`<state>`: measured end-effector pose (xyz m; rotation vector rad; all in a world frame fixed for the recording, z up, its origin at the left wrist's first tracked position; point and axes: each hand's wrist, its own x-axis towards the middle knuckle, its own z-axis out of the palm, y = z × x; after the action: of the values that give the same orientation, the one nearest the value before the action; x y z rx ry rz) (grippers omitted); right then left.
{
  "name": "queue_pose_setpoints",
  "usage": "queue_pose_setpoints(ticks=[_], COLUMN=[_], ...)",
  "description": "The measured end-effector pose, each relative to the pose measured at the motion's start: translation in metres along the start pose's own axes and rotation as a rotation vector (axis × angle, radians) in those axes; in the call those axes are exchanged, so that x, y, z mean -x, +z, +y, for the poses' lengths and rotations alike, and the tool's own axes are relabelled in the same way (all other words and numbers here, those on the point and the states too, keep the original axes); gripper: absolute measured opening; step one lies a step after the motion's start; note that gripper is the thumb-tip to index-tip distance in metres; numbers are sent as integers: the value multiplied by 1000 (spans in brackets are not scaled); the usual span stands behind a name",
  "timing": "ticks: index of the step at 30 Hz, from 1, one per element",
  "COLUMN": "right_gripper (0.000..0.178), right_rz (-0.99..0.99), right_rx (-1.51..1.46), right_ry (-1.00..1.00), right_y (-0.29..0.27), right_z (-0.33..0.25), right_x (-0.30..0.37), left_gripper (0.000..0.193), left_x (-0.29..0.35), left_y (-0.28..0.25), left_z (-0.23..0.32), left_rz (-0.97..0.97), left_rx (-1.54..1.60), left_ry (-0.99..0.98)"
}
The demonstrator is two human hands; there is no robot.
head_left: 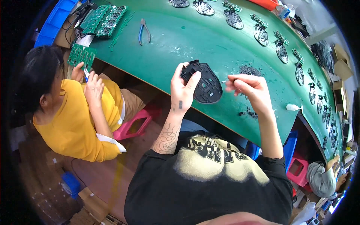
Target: The person takes mouse bottom shells from a plastic bin, attaches small plastic components into each shell by hand, and places the assembled mouse bases along the workbench.
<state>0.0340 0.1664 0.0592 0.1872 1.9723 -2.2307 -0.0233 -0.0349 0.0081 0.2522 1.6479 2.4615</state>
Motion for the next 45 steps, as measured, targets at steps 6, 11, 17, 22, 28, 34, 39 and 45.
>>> queue_pose_setpoints(ticks=[6, 11, 17, 22, 28, 34, 39, 45], right_gripper=[15, 16, 15, 17, 22, 32, 32, 40], right_rz=[36, -55, -84, -198, -310, 208, 531, 545], right_rx=[229, 479, 172, -92, -45, 239, 907, 1455], right_ry=[-120, -227, -16, 79, 186, -134, -385, -295], right_y=[23, 43, 57, 63, 69, 64, 78, 85], right_z=[-3, -1, 7, -1, -24, -31, -11, -10], right_x=[-30, -54, -78, -111, -208, -431, -511, -528], left_gripper=[26, 26, 25, 28, 55, 33, 25, 26], left_x=[-5, -13, -29, -44, -74, -89, -96, -106], left_y=[-11, -24, -37, -53, -91, -120, -118, -123], left_z=[3, 12, 13, 22, 34, -7, -3, 4], left_rz=[-18, 14, 73, 25, 70, 317, 322, 312], left_rx=[-32, -98, -401, -282, -199, -1186, -1236, -1247], left_ry=[19, 70, 214, 124, 130, 395, 310, 293])
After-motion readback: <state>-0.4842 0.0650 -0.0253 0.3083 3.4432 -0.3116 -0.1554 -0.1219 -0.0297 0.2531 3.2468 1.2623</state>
